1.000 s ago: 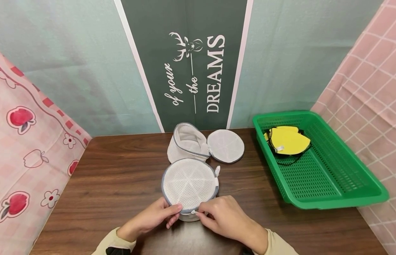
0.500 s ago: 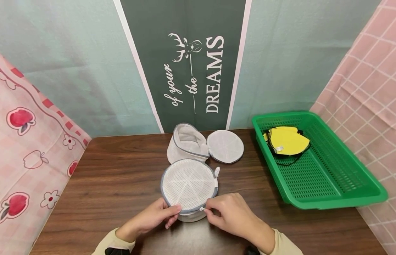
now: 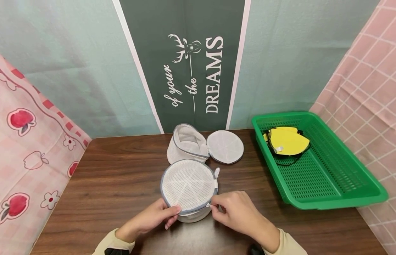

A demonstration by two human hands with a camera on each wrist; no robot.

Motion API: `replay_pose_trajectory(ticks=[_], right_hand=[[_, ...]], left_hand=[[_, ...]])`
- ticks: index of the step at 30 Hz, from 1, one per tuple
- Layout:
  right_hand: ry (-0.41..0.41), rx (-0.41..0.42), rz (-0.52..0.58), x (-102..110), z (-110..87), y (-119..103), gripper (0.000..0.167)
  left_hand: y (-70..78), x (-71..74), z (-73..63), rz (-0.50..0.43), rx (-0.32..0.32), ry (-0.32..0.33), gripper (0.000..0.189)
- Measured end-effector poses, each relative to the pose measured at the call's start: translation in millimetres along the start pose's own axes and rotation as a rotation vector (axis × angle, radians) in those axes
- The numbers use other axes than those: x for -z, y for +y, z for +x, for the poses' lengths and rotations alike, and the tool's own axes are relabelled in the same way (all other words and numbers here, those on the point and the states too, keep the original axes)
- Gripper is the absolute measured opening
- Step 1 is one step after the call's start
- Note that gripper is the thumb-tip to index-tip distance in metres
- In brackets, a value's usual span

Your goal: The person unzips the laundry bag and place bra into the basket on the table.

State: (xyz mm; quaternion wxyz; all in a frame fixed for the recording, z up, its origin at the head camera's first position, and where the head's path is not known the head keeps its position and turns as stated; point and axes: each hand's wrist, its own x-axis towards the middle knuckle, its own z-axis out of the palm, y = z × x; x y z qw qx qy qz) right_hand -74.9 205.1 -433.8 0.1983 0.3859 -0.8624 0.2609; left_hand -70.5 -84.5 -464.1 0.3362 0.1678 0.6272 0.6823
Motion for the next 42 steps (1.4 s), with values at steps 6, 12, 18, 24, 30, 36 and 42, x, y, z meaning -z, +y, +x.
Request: replay_pose_trajectory(ticks=[6, 12, 18, 24, 30, 36, 42], right_hand=[[-0.009, -0.023, -0.007, 2, 0.8, 1, 0.037], [-0.004, -0.04, -0.012, 5, 0.2, 3, 0.037], [-0.021, -0.076, -0.027, 10, -0.8, 6, 0.036], [-0.03, -0.122, -0.056, 14, -0.7, 10, 0.035], [-0.019, -0.126, -0.083, 15, 0.3, 14, 0.036], [-0.001, -0.127, -0.122, 13, 1.0, 15, 0.034], [-0.008, -0.152, -0.134, 12, 1.0, 16, 0.034]], left_hand=[[-1.0, 1.0, -0.8, -0.004, -0.001, 0.0, 0.048], [-0.9, 1.3, -2.4, 0.013, -0.003, 0.006, 0.047], [-0.5, 3.5, -3.0, 0.025, -0.012, -0.01, 0.045], [0.2, 5.1, -2.0, 0.049, -0.021, -0.025, 0.044], [1.1, 5.5, -2.5, 0.048, -0.02, -0.036, 0.043], [1.8, 4.9, -2.9, 0.037, -0.009, -0.037, 0.043], [1.0, 4.4, -2.0, 0.035, -0.01, -0.029, 0.045]])
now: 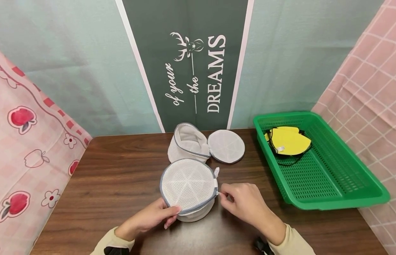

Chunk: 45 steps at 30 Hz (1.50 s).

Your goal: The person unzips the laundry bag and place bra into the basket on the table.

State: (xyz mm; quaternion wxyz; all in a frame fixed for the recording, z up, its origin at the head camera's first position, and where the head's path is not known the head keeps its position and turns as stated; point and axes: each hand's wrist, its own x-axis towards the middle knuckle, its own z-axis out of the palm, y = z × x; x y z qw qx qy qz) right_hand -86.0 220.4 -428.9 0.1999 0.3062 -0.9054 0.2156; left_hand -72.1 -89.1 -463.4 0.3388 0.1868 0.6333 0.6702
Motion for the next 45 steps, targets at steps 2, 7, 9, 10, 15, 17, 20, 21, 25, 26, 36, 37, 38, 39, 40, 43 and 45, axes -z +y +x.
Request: replay_pose_trajectory(ticks=[2, 7, 9, 10, 15, 17, 20, 21, 25, 26, 36, 37, 38, 39, 40, 43, 45], right_hand=[[-0.006, -0.005, -0.001, 0, -0.4, 0, 0.034], [-0.013, -0.029, -0.019, 0, -2.1, -1, 0.035], [-0.018, -0.042, -0.025, 1, -2.9, -1, 0.035], [-0.021, -0.047, -0.026, 1, -3.2, -1, 0.035], [-0.032, -0.065, -0.026, 2, -4.4, -1, 0.034], [-0.035, -0.069, -0.022, 2, -4.6, -1, 0.033], [-0.04, -0.072, -0.018, 2, -4.8, -2, 0.032], [-0.04, -0.073, -0.019, 2, -4.9, -2, 0.032], [-0.037, -0.071, -0.03, 3, -4.7, -3, 0.03], [-0.036, -0.072, -0.032, 3, -4.6, -3, 0.03], [-0.008, -0.162, -0.014, 8, 0.8, -3, 0.03], [0.0, -0.159, -0.009, 8, 2.0, -4, 0.031], [0.008, -0.153, -0.002, 8, 3.2, -5, 0.033], [0.016, -0.143, 0.005, 8, 4.7, -6, 0.034], [0.023, -0.131, 0.013, 7, 6.3, -7, 0.035], [0.044, -0.088, 0.035, 5, 12.2, -13, 0.037], [0.05, -0.061, 0.046, 3, 16.6, -17, 0.036]], left_hand=[[0.0, -0.8, -0.2, 0.005, -0.003, 0.008, 0.045], [0.5, -2.7, -0.6, -0.005, 0.014, 0.034, 0.047], [0.5, -2.7, -0.7, -0.02, 0.026, 0.037, 0.048], [0.1, -2.6, -0.7, -0.028, 0.033, 0.038, 0.049], [-0.5, 0.0, -2.3, -0.038, 0.052, 0.035, 0.052], [-0.2, 2.6, -4.1, -0.038, 0.059, 0.044, 0.054], [0.5, 7.8, -7.5, -0.038, 0.058, 0.075, 0.058], [0.6, 9.9, -8.6, -0.04, 0.054, 0.084, 0.059], [1.1, 18.8, -11.6, -0.059, 0.026, 0.121, 0.057], [1.2, 21.0, -12.0, -0.067, 0.02, 0.128, 0.055], [3.8, 35.2, -11.8, -0.104, 0.012, 0.26, 0.035], [4.0, 35.9, -11.4, -0.105, 0.009, 0.271, 0.035], [4.3, 36.5, -11.0, -0.104, 0.007, 0.282, 0.034], [4.6, 37.0, -10.5, -0.102, 0.004, 0.289, 0.034], [4.9, 37.3, -10.0, -0.099, 0.001, 0.293, 0.034], [6.4, 37.9, -8.8, -0.085, -0.002, 0.295, 0.031], [7.8, 37.7, -8.1, -0.078, 0.0, 0.295, 0.03]])
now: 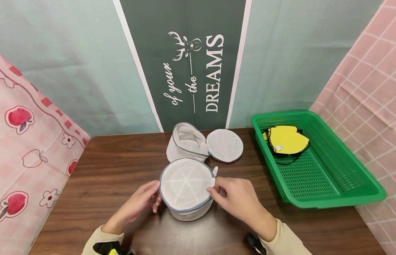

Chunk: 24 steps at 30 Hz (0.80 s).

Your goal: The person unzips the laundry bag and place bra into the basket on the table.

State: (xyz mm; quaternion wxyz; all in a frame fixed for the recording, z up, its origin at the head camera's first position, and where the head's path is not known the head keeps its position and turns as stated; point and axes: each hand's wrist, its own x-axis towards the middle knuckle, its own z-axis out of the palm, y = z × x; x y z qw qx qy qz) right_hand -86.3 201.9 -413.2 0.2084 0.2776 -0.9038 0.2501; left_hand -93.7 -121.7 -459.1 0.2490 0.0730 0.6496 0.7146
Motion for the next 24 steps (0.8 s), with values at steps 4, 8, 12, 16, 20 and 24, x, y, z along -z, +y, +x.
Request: replay_pose_trajectory(ticks=[4, 8, 12, 16, 20, 24], right_hand=[[-0.018, 0.036, 0.009, -6, 8.1, -10, 0.034], [-0.038, 0.05, 0.001, -12, 14.3, -20, 0.033], [-0.053, 0.08, 0.001, -20, 18.4, -29, 0.032], [-0.072, 0.139, -0.011, -29, 21.8, -40, 0.033], [-0.068, 0.205, -0.032, -39, 23.8, -50, 0.034], [-0.056, 0.257, -0.057, -47, 23.4, -57, 0.04]], left_hand=[[2.3, -0.7, 0.4, 0.007, 0.005, 0.002, 0.033], [3.1, -1.4, 1.0, 0.004, 0.005, 0.001, 0.038], [3.1, -1.8, 2.2, 0.005, 0.006, -0.002, 0.04], [3.7, -1.7, 1.7, 0.01, 0.004, -0.006, 0.039], [4.2, -1.4, 1.1, 0.012, -0.001, -0.016, 0.039], [4.3, -1.9, 0.9, 0.011, -0.002, -0.025, 0.039]])
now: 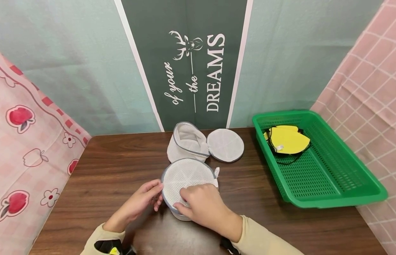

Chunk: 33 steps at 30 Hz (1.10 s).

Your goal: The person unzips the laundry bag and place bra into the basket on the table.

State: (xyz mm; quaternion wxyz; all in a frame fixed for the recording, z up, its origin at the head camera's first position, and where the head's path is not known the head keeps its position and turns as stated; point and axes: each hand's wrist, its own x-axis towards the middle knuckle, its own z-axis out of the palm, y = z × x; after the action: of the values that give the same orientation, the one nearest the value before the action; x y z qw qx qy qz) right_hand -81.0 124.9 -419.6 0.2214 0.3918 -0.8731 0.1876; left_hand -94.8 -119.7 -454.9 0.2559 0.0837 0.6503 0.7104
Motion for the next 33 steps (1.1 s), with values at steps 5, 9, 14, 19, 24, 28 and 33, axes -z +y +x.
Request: replay_pose_trajectory(ticks=[5, 9, 14, 19, 24, 28, 33], right_hand=[[-0.035, 0.026, -0.018, -4, -1.9, -4, 0.049], [-0.063, 0.043, -0.016, -6, -4.2, -6, 0.05], [-0.058, 0.093, -0.004, -9, -5.1, -7, 0.045], [-0.067, 0.118, -0.002, -11, -6.3, -8, 0.041], [-0.083, 0.09, 0.001, -13, -7.0, -8, 0.038], [-0.084, 0.082, -0.001, -14, -7.1, -8, 0.036], [-0.081, 0.083, -0.004, -14, -7.5, -8, 0.037]], left_hand=[[-0.5, -0.6, 0.1, 0.001, 0.003, 0.002, 0.04], [-2.3, -0.6, 0.5, 0.0, -0.002, -0.004, 0.04], [-4.7, -0.2, 1.1, 0.002, -0.015, -0.013, 0.041], [-5.5, -0.5, 1.5, 0.006, -0.017, -0.014, 0.04], [-5.2, -1.5, 2.8, -0.003, 0.005, 0.002, 0.042], [-4.9, -2.4, 3.2, -0.022, 0.011, 0.013, 0.044], [-4.9, -2.9, 3.2, -0.034, 0.011, 0.007, 0.044]])
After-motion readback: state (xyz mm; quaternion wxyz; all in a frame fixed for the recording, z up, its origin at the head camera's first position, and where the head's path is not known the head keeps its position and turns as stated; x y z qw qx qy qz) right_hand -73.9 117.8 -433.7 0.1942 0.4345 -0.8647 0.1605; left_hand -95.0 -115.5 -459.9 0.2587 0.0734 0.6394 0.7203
